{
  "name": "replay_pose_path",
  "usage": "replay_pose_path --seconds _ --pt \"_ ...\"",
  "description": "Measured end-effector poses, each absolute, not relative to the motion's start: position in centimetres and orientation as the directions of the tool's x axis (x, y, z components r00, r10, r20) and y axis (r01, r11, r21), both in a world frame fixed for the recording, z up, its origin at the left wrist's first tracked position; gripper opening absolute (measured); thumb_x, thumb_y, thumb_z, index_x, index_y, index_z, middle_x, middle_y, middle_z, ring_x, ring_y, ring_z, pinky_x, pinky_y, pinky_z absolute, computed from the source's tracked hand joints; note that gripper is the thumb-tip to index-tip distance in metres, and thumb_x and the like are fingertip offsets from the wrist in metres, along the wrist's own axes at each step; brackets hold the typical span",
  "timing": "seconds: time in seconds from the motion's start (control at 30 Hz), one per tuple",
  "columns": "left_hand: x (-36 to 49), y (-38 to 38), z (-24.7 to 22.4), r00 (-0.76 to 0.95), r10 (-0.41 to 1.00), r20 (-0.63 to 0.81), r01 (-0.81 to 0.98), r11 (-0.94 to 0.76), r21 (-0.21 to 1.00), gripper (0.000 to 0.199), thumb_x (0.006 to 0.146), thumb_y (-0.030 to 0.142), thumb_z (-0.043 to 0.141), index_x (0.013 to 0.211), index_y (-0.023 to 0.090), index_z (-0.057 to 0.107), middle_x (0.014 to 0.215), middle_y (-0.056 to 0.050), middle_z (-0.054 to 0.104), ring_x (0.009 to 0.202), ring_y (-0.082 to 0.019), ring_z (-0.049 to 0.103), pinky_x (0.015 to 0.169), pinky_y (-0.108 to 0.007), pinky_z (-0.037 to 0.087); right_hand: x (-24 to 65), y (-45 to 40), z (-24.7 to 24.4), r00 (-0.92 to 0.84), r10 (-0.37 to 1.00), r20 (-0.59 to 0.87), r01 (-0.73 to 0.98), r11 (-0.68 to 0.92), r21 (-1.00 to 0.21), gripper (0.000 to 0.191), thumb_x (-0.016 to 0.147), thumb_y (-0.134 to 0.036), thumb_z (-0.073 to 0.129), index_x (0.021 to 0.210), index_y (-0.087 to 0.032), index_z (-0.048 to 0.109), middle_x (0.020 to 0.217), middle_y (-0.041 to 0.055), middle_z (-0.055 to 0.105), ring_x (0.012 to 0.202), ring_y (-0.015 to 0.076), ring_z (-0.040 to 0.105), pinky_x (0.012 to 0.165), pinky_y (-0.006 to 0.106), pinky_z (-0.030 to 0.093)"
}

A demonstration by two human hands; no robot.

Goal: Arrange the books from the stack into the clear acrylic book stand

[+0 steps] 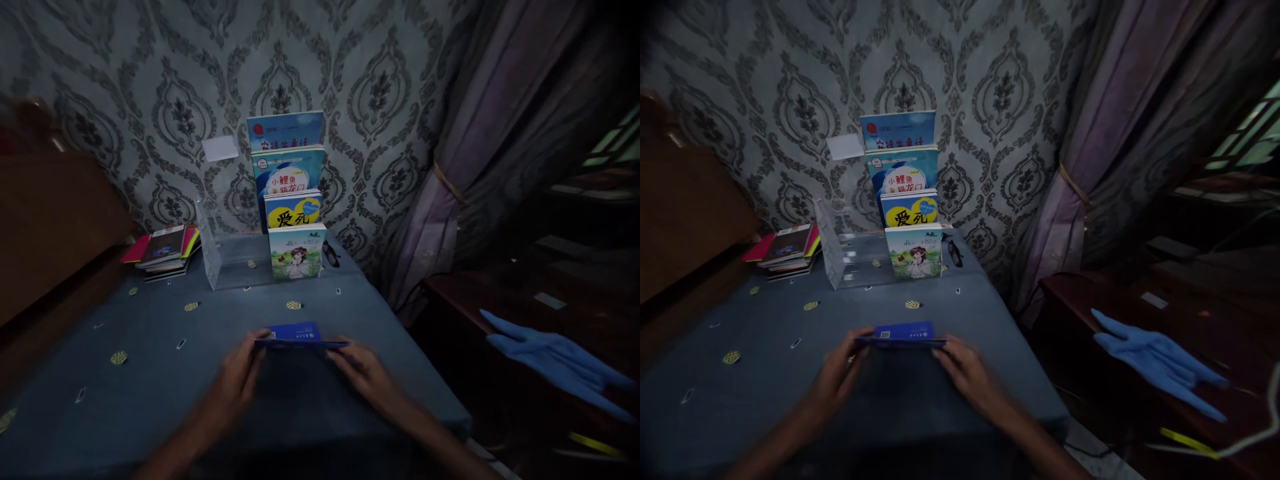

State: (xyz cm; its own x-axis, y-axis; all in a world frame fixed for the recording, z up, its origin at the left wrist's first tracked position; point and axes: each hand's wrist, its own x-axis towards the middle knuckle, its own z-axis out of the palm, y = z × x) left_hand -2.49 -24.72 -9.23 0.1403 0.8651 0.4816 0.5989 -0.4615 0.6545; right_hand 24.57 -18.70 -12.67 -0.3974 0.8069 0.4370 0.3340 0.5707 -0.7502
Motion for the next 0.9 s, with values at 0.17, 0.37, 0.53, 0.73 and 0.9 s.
replay_pose_path --seconds 0.17,0.37,0.53,0.73,0.9 --pt "-2.5 -21.1 -8.2 0.108 0.822 0.559 0.615 -0.497 0.612 0.029 0.104 0.032 0.041 0.13 0.022 0.049 0.108 -0.009 0.07 0.094 -0.021 0.071 0.083 -0.034 0.057 23.5 -16.6 -10.5 -0.297 0.792 0.533 0.379 0.61 -0.696 0.028 0.099 -0.044 0.05 0.087 -0.027 0.07 0.084 0.0062 0.072 0.084 0.0266 0.07 0.077 0.04 0.059" --pt "-2.3 -17.9 -9.7 0.089 0.88 0.467 0.641 -0.41 0.649 0.019 0.102 0.034 0.041 0.111 0.021 0.05 0.075 0.001 0.058 0.064 -0.017 0.058 0.062 -0.028 0.047 22.7 -15.0 -10.4 -0.314 0.796 0.517 0.437 0.605 -0.666 0.031 0.101 -0.04 0.044 0.077 -0.026 0.057 0.071 0.0019 0.063 0.067 0.0226 0.064 0.064 0.034 0.053" --pt "-2.1 -12.6 -7.2 0.088 0.817 0.57 0.671 -0.471 0.572 0.015 0.101 0.03 0.041 0.109 0.022 0.05 0.081 0.0 0.059 0.071 -0.017 0.059 0.066 -0.027 0.045 22.4 -10.1 -7.8 -0.25 0.709 0.66 0.473 0.684 -0.556 0.028 0.1 -0.035 0.045 0.075 -0.025 0.051 0.073 0.0025 0.061 0.066 0.0202 0.059 0.064 0.031 0.048" --pt "-1.5 -5.5 -4.8 0.072 0.657 0.75 0.753 -0.529 0.391 0.017 0.104 0.027 0.039 0.106 0.019 0.054 0.094 -0.007 0.064 0.086 -0.02 0.062 0.078 -0.031 0.047 22.1 -2.4 -5.8 -0.184 0.547 0.816 0.519 0.76 -0.393 0.023 0.101 -0.033 0.044 0.08 -0.024 0.05 0.079 0.0033 0.059 0.073 0.0201 0.057 0.068 0.031 0.045" --pt "-1.3 -3.6 -6.3 0.099 0.638 0.764 0.79 -0.517 0.329 0.018 0.105 0.024 0.037 0.107 0.019 0.054 0.102 -0.009 0.064 0.099 -0.021 0.062 0.087 -0.033 0.048 22.2 -0.2 -7.7 -0.187 0.52 0.833 0.524 0.77 -0.363 0.024 0.103 -0.033 0.042 0.082 -0.024 0.05 0.08 0.0032 0.057 0.073 0.0203 0.056 0.066 0.031 0.043"
